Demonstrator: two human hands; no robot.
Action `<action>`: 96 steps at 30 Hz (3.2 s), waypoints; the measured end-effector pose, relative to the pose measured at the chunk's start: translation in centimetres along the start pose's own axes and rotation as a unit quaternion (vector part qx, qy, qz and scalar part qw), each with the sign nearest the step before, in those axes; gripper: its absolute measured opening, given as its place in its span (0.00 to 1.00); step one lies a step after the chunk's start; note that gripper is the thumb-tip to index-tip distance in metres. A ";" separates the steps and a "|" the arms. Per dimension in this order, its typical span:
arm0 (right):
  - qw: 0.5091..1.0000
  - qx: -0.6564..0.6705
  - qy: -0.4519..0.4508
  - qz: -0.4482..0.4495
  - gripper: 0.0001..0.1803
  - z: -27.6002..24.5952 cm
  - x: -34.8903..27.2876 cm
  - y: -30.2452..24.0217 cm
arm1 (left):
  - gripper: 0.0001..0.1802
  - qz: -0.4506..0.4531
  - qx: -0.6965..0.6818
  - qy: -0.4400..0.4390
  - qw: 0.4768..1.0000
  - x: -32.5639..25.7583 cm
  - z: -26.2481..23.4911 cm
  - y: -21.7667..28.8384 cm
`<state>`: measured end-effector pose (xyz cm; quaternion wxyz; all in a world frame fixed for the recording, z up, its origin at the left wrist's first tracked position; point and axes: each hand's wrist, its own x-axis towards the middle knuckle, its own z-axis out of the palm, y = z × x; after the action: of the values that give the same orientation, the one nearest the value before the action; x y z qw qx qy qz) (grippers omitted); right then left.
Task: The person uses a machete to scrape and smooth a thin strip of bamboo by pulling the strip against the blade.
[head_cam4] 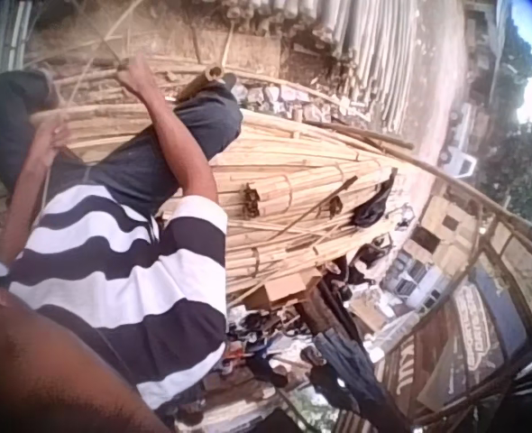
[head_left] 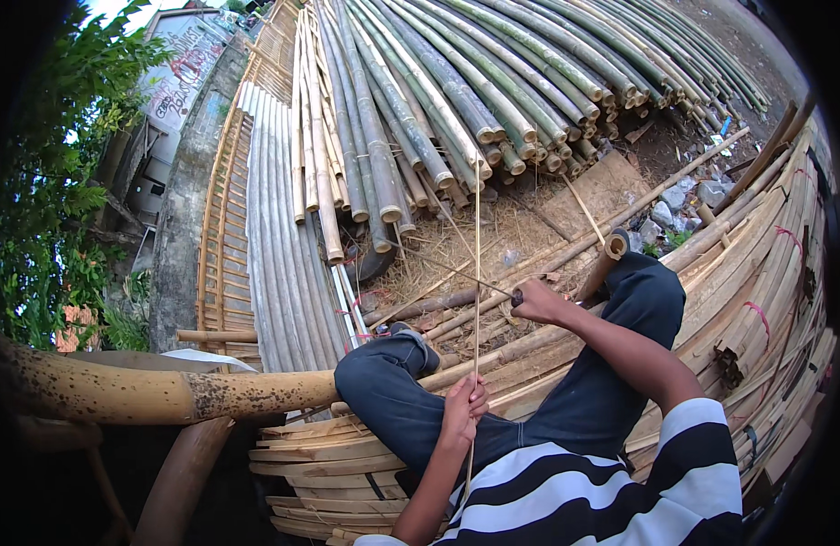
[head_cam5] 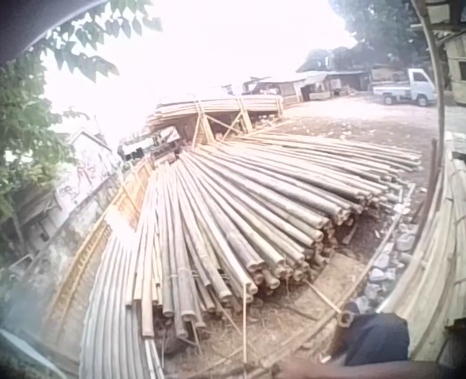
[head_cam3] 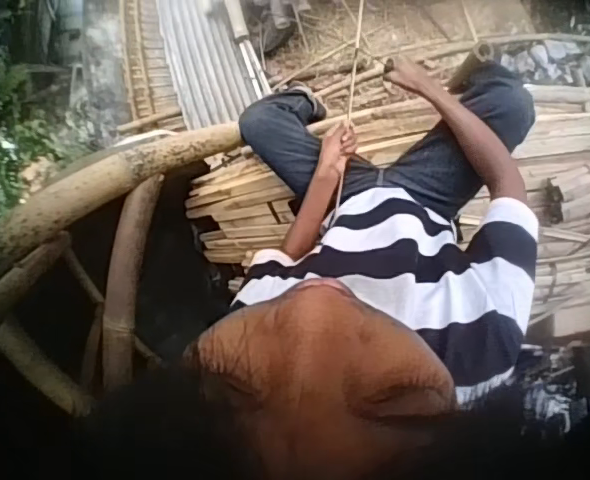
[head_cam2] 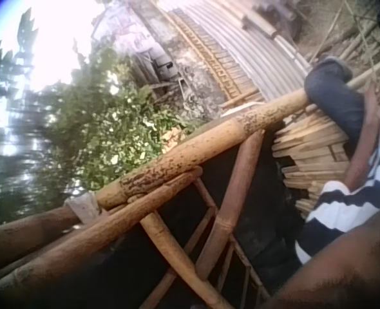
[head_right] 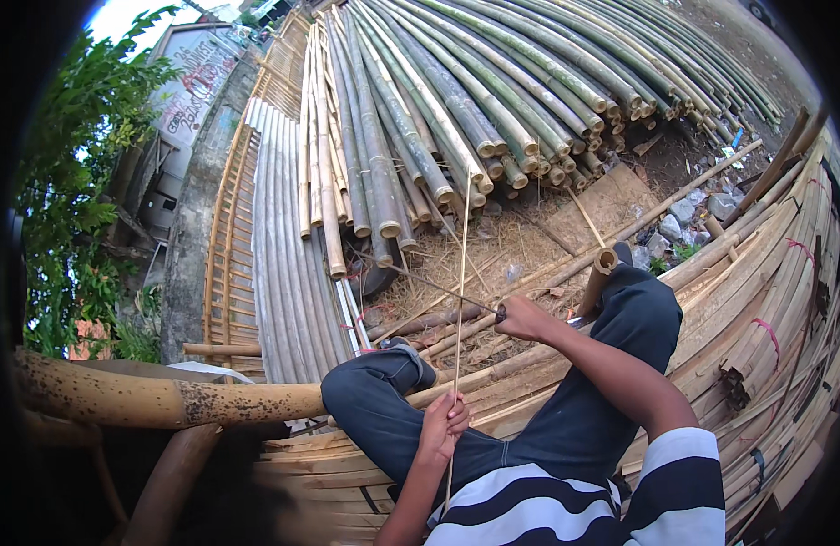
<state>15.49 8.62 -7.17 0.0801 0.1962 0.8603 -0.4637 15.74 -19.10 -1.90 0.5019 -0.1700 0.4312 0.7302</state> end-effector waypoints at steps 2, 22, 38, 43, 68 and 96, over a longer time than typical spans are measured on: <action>0.995 -0.061 -0.071 -0.046 0.15 0.8 -1.2 -2.2 | 0.13 -0.017 -0.031 -0.013 0.999 0.8 0.3 0.6; 0.948 -0.172 -0.154 -0.217 0.12 2.6 -1.2 -2.5 | 0.13 -0.106 -0.138 -0.053 0.983 -1.6 -1.9 -2.5; 0.997 -0.062 0.017 -0.040 0.18 -0.7 -0.1 -1.3 | 0.15 -0.108 -0.316 -0.139 0.932 -3.1 -1.7 2.2; 0.979 -0.072 -0.057 -0.184 0.14 1.2 -0.4 -2.0 | 0.14 -0.044 -0.131 -0.065 0.988 -3.6 0.8 2.6; 0.996 -0.074 0.045 0.008 0.15 -0.3 3.5 0.3 | 0.13 0.058 0.031 0.052 0.996 -5.5 0.8 3.5; 0.969 -0.157 -0.047 -0.185 0.15 2.2 -1.7 -4.4 | 0.13 0.028 0.070 -0.009 0.997 -1.7 1.3 2.6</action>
<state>15.15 4.14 -4.44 0.0627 -0.0033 0.9390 -0.3380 14.40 -19.43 1.20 0.4961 -0.1157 0.4811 0.7135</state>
